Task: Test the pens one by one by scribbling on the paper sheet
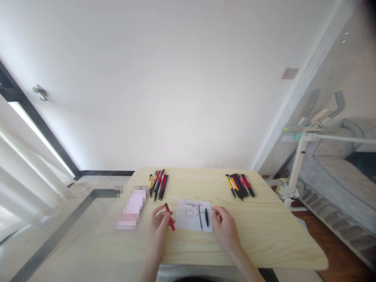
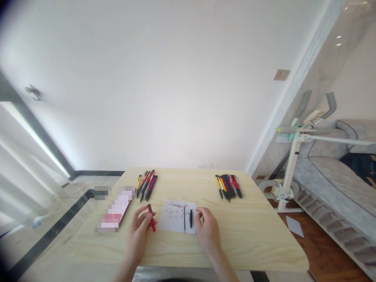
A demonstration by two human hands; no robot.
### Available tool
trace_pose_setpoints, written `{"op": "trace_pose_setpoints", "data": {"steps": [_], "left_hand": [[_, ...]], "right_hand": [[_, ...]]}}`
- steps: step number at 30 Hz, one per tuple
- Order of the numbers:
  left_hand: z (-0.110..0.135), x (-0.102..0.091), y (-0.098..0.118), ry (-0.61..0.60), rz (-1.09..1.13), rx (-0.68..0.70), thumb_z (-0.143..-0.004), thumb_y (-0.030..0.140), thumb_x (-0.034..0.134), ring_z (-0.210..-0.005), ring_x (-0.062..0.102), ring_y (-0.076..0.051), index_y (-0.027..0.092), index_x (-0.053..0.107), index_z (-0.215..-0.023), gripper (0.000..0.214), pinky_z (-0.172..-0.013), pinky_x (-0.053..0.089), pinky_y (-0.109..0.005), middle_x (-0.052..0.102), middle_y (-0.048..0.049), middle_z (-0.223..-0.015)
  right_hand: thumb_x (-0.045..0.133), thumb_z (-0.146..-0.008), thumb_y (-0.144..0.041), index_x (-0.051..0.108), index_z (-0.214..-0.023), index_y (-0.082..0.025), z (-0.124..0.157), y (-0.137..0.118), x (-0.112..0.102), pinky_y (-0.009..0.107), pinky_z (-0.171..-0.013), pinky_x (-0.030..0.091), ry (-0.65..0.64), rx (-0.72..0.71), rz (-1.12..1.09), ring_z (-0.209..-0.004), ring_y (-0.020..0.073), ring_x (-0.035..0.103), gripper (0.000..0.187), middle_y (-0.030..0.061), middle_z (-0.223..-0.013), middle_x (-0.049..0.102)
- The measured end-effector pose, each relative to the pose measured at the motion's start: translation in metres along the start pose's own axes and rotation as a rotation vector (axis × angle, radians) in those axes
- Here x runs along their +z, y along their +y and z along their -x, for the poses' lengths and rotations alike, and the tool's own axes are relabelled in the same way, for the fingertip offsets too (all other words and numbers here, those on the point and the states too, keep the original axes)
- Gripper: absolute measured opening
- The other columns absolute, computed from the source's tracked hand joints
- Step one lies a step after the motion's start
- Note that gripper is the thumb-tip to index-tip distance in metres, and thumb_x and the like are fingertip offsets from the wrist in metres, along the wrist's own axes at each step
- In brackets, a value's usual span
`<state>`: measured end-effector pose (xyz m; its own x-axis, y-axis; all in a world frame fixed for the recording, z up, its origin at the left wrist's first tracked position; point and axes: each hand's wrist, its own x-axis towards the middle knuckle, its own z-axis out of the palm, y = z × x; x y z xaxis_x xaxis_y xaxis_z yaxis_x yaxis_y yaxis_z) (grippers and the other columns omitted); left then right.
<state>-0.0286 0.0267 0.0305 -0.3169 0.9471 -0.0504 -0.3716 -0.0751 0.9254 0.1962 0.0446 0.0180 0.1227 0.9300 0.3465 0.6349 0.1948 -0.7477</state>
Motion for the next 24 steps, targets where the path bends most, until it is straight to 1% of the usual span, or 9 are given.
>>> {"op": "trace_pose_setpoints", "data": {"steps": [4,8,16,20,24], "left_hand": [[0.0007,0.0020,0.0017,-0.002,-0.036,0.009,-0.070,0.031,0.066,-0.063,0.061,-0.015,0.021,0.047,-0.101,0.039,-0.053,0.047,-0.025,0.065,-0.0013,-0.071],[0.0011,0.0042,0.0029,-0.004,-0.074,0.011,-0.070,0.033,0.066,-0.060,0.060,-0.014,0.020,0.047,-0.104,0.041,-0.053,0.047,-0.025,0.065,-0.0017,-0.072],[0.0015,0.0061,0.0037,-0.006,-0.080,0.001,-0.068,0.036,0.067,-0.061,0.062,-0.015,0.020,0.048,-0.109,0.048,-0.052,0.049,-0.026,0.067,-0.0030,-0.077],[0.0027,0.0076,0.0051,0.008,-0.076,-0.008,-0.064,0.037,0.069,-0.059,0.062,-0.016,0.020,0.049,-0.111,0.054,-0.050,0.049,-0.027,0.066,-0.0026,-0.075],[0.0029,0.0086,0.0055,0.015,-0.075,-0.015,-0.063,0.038,0.069,-0.057,0.062,-0.017,0.020,0.049,-0.113,0.057,-0.047,0.049,-0.026,0.066,-0.0024,-0.074]], "right_hand": [[0.044,-0.080,-0.026,0.061,-0.086,-0.017,0.0015,-0.0005,-0.0008,0.026,-0.062,0.042,-0.002,0.015,-0.022,-0.064,0.0164,0.056,0.020,0.0055,-0.081,0.065],[0.044,-0.081,-0.027,0.061,-0.084,-0.018,0.0022,-0.0008,-0.0017,0.025,-0.060,0.041,-0.011,0.024,-0.029,-0.060,0.0158,0.054,0.020,0.0046,-0.078,0.065],[0.044,-0.080,-0.028,0.062,-0.082,-0.018,0.0016,-0.0001,-0.0016,0.025,-0.059,0.041,-0.021,0.015,-0.035,-0.060,0.0160,0.055,0.021,0.0043,-0.076,0.065],[0.043,-0.081,-0.027,0.063,-0.082,-0.018,0.0018,-0.0002,-0.0018,0.025,-0.060,0.041,-0.027,0.003,-0.027,-0.062,0.0162,0.055,0.021,0.0046,-0.077,0.065],[0.044,-0.080,-0.027,0.063,-0.082,-0.017,0.0017,0.0000,-0.0015,0.025,-0.058,0.041,-0.023,-0.002,-0.008,-0.059,0.0158,0.054,0.022,0.0050,-0.075,0.066]]}}
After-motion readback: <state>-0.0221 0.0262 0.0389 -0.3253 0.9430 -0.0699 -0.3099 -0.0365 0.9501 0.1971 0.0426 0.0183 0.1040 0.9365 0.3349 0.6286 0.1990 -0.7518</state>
